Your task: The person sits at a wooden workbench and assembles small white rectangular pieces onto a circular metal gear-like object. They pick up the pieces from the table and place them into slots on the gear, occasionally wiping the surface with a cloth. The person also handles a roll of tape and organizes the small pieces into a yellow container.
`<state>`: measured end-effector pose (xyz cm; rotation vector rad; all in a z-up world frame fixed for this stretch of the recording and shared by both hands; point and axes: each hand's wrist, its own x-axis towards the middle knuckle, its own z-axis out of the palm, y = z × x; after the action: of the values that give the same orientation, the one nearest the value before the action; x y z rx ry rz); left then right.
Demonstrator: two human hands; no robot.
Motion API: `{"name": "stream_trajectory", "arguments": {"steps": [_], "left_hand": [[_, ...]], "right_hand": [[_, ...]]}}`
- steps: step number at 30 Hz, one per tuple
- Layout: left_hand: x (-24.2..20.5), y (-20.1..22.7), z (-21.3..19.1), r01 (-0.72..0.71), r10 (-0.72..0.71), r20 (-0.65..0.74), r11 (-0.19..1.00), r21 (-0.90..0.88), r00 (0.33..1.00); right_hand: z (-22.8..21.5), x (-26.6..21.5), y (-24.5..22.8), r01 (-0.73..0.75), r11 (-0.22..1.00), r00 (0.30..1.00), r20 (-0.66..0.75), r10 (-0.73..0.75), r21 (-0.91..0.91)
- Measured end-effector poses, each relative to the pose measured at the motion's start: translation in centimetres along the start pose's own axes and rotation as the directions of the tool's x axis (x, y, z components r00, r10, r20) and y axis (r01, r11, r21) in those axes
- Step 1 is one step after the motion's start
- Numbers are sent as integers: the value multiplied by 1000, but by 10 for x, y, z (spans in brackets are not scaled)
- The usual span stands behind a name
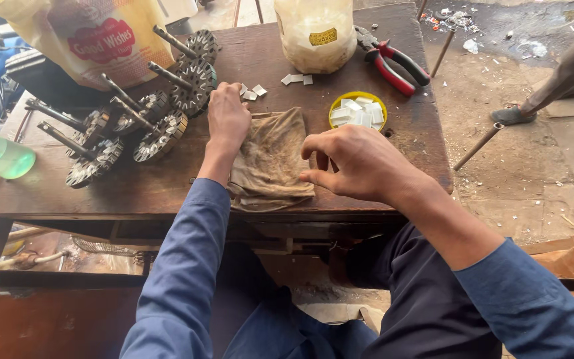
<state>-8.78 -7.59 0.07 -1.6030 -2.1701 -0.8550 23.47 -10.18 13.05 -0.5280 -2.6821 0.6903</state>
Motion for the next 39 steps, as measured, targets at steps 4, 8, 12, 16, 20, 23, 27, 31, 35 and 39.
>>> {"name": "stream_trajectory", "arguments": {"steps": [4, 8, 12, 16, 20, 23, 27, 31, 35, 39], "left_hand": [[12, 13, 5, 75, -70, 37, 987, -146, 997], [28, 18, 10, 140, -120, 107, 969, -205, 987], [44, 25, 21, 222, -180, 198, 951, -216, 963], [59, 37, 19, 145, -114, 170, 973, -182, 979], [38, 51, -22, 145, -108, 165, 962, -232, 980], [-16, 55, -72, -38, 50, 49, 975, -218, 998], [-113, 69, -128, 59, -170, -90, 712, -700, 981], [-195, 116, -156, 106, -343, 43, 167, -980, 938], [-258, 186, -159, 556, -353, 674, -384, -737, 649], [-294, 226, -164, 525, -12, 720, -676, -517, 694]], "right_hand": [[-3, -3, 0, 26, 1000, 1000, -8, -26, -5], [-3, -3, 1, -4, 1000, 1000, 10, 4, 0], [-2, -2, 4, 9, 1000, 1000, 22, -9, -22], [-2, -1, 3, -38, 999, 998, 49, 39, -21], [-1, -4, 6, -37, 999, 998, 52, 38, -13], [2, -5, 13, -37, 999, 998, 43, 39, -36], [3, -3, 9, 49, 997, 993, -108, -55, -57], [-9, -39, -32, 141, 985, 770, -615, -172, -99], [36, -112, -88, 223, 973, 635, -749, -187, -55], [153, -159, -102, 135, 969, 844, -537, -2, 209]]}}
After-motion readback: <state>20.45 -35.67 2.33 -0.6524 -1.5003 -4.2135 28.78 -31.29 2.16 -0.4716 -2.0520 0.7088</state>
